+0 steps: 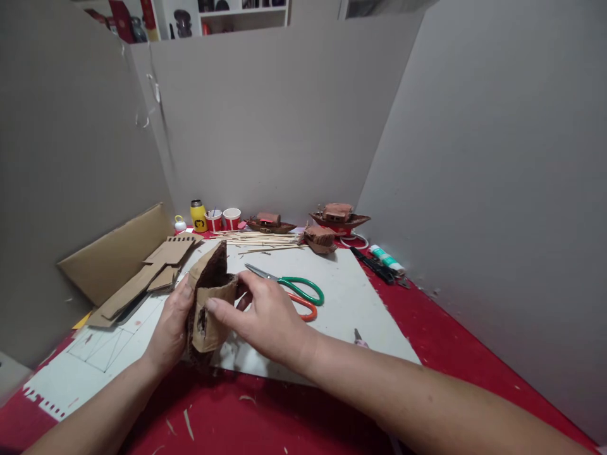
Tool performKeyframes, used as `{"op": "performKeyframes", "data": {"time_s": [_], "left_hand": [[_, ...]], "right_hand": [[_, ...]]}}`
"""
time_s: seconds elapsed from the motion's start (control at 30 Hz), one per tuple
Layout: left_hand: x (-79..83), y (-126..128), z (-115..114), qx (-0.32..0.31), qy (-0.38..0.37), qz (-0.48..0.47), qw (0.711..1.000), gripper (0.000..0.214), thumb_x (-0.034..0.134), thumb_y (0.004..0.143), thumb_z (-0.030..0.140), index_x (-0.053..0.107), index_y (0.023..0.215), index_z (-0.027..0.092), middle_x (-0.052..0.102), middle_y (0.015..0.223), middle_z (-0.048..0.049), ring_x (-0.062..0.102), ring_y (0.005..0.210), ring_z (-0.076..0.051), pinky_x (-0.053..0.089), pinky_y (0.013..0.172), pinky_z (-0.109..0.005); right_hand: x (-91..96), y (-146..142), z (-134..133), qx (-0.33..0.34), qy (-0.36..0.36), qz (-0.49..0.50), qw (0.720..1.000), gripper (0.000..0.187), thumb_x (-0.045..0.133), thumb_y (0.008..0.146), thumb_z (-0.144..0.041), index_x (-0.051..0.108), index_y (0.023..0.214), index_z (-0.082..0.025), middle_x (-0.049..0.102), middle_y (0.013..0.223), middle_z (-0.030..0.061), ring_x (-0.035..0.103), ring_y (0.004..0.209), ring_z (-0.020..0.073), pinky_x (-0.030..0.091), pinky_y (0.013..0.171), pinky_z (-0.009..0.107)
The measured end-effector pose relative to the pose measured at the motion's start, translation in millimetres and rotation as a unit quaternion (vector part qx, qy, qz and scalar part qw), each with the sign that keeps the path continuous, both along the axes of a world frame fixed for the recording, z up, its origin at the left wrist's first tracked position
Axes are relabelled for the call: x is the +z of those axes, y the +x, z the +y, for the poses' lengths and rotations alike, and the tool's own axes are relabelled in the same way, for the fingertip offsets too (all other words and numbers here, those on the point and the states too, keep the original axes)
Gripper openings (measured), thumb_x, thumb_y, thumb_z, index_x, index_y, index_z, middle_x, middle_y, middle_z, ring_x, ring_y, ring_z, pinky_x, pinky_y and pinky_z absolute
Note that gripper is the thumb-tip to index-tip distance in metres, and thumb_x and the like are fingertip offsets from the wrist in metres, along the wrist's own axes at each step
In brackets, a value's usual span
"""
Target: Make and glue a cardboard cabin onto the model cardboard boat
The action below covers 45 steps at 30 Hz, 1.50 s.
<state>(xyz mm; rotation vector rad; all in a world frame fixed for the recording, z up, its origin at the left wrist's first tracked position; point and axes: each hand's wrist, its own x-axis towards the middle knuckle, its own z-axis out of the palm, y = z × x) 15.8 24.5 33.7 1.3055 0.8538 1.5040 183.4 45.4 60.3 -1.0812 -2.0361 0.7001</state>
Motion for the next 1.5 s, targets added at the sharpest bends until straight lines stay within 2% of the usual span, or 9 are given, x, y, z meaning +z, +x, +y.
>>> {"op": "performKeyframes", "data": {"time_s": [0.23,0.33,0.4,0.47,0.6,0.8,1.2,1.37,1.5], "left_hand": [[-2.5,-1.2,-2.8,-0.008,-0.019,-0.011,1.0,0.042,0.057,0.092,0.046,0.062,0.129,0.026,0.067,0.128,-0.0023,0.054,0.126,-0.025,0.039,0.107,-0.031],[-4.0,-4.3,-4.5,-0.02,-0.011,-0.022,1.0,0.046,0.055,0.091,0.053,0.065,0.126,0.025,0.067,0.128,-0.0034,0.054,0.125,-0.027,0.04,0.104,-0.031],[-3.3,-5.5,-7.0,-0.022,0.004,-0.015,1.0,0.047,0.056,0.089,0.055,0.067,0.124,0.024,0.066,0.13,-0.0035,0.051,0.128,-0.027,0.038,0.107,-0.03],[-2.2,-5.9,-10.0,-0.029,0.012,-0.005,0.999,0.049,0.058,0.088,0.055,0.067,0.124,0.024,0.066,0.13,-0.0043,0.05,0.13,-0.028,0.036,0.109,-0.031],[-3.1,-5.2,-12.9,-0.03,0.032,0.034,0.998,0.055,0.059,0.086,0.058,0.064,0.128,0.024,0.065,0.131,-0.0059,0.053,0.125,-0.031,0.038,0.106,-0.034],[-6.9,-3.5,-12.0,-0.039,0.043,0.076,0.995,0.054,0.059,0.086,0.058,0.063,0.129,0.026,0.065,0.132,-0.0053,0.057,0.121,-0.03,0.043,0.102,-0.034],[-9.3,-2.8,-9.9,-0.053,0.019,0.11,0.992,0.049,0.059,0.088,0.051,0.064,0.129,0.025,0.065,0.131,-0.0066,0.057,0.12,-0.029,0.043,0.101,-0.032],[-8.3,4.3,-6.4,-0.065,-0.047,0.07,0.994,0.042,0.059,0.089,0.049,0.069,0.12,0.022,0.072,0.115,-0.0058,0.064,0.103,-0.026,0.046,0.091,-0.03],[-14.0,6.9,-1.4,-0.053,-0.142,-0.039,0.988,0.049,0.052,0.091,0.057,0.072,0.112,0.018,0.075,0.106,-0.0069,0.065,0.099,-0.025,0.046,0.091,-0.032]], "right_hand": [[4.8,7.0,-0.3,0.045,0.012,0.003,0.999,0.033,0.062,0.083,-0.05,0.064,0.089,-0.017,0.067,0.081,0.0037,0.057,0.072,0.0171,0.045,0.064,0.029],[16.5,19.5,6.6,0.093,-0.047,0.063,0.993,0.039,0.055,0.089,-0.055,0.064,0.084,-0.017,0.065,0.075,0.0029,0.059,0.067,0.0149,0.045,0.058,0.026],[25.2,28.1,10.0,0.079,-0.097,0.128,0.984,0.041,0.054,0.089,-0.056,0.064,0.082,-0.016,0.066,0.075,0.0036,0.06,0.064,0.014,0.046,0.055,0.025],[32.1,34.3,10.3,0.054,-0.138,0.161,0.976,0.037,0.063,0.083,-0.053,0.064,0.079,-0.017,0.067,0.074,0.0032,0.061,0.062,0.0132,0.047,0.053,0.024],[38.1,37.1,3.6,0.054,-0.184,0.126,0.973,0.024,0.074,0.074,-0.038,0.064,0.07,-0.017,0.062,0.06,-0.0012,0.057,0.054,0.0101,0.044,0.049,0.021],[37.7,30.3,3.2,0.054,-0.211,0.072,0.973,0.004,0.066,0.069,-0.017,0.065,0.066,-0.017,0.061,0.057,-0.0019,0.056,0.054,0.0106,0.04,0.047,0.02],[28.1,28.0,14.2,0.072,-0.246,0.073,0.964,0.009,0.059,0.069,-0.015,0.063,0.061,-0.015,0.059,0.055,-0.002,0.053,0.05,0.01,0.041,0.05,0.023],[21.2,27.8,22.2,0.046,-0.268,0.078,0.959,0.009,0.056,0.067,-0.011,0.063,0.063,-0.015,0.059,0.053,-0.0016,0.056,0.047,0.0105,0.041,0.045,0.021],[22.7,34.3,22.6,0.018,-0.239,0.093,0.966,0.016,0.06,0.078,-0.029,0.061,0.067,-0.017,0.063,0.061,0.0007,0.059,0.051,0.0112,0.042,0.045,0.021]]}}
